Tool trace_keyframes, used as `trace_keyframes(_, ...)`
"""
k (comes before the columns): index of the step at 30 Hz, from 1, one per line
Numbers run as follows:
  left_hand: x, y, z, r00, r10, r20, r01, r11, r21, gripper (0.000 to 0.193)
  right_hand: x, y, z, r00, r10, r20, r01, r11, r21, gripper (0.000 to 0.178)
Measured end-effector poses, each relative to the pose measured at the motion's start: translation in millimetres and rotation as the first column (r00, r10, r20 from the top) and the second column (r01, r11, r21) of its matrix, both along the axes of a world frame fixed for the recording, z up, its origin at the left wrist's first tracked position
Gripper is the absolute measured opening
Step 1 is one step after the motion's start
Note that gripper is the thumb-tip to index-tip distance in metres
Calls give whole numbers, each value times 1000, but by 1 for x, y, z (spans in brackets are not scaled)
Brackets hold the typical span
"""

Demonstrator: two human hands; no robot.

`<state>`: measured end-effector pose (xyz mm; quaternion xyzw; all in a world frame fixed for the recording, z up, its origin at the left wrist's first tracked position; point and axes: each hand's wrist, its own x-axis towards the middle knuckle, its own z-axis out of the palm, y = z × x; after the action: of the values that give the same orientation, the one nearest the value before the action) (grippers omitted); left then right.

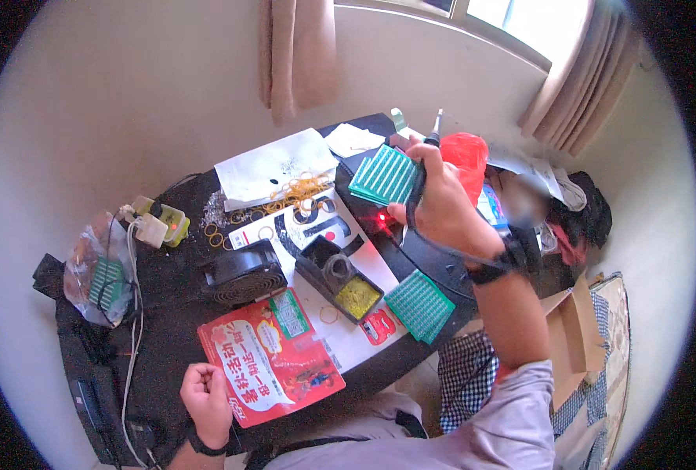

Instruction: Soldering components onto a small green printed circuit board at a workbench.

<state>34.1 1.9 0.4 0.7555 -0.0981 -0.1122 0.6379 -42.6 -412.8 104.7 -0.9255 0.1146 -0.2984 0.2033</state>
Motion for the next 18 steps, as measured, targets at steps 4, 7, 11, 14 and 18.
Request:
trace_keyframes(4, -2, 0, 8, 999, -18, -30, 18, 1000, 8, 5, 36, -31, -14, 988, 36, -151, -26, 997, 68, 73)
trace_keyframes(7, -3, 0, 14, 1000, -15, -14, 16, 1000, 15, 5, 49, -36, -18, 984, 66, -164, -54, 996, 77, 72)
trace_keyframes(11, -2, 2, 20, 998, -25, -49, 27, 999, 42, 5, 50, -32, -17, 957, -25, -288, 86, 976, 199, 71)
trace_keyframes(14, -3, 2, 18, 993, -43, -110, 43, 999, 3, 5, 36, -29, -9, 977, 70, -203, -18, 969, 246, 71)
trace_keyframes(18, -2, 5, 14, 995, -79, -56, 84, 994, 76, 6, 7, -10, 3, 996, -10, -84, 20, 993, 113, 77)
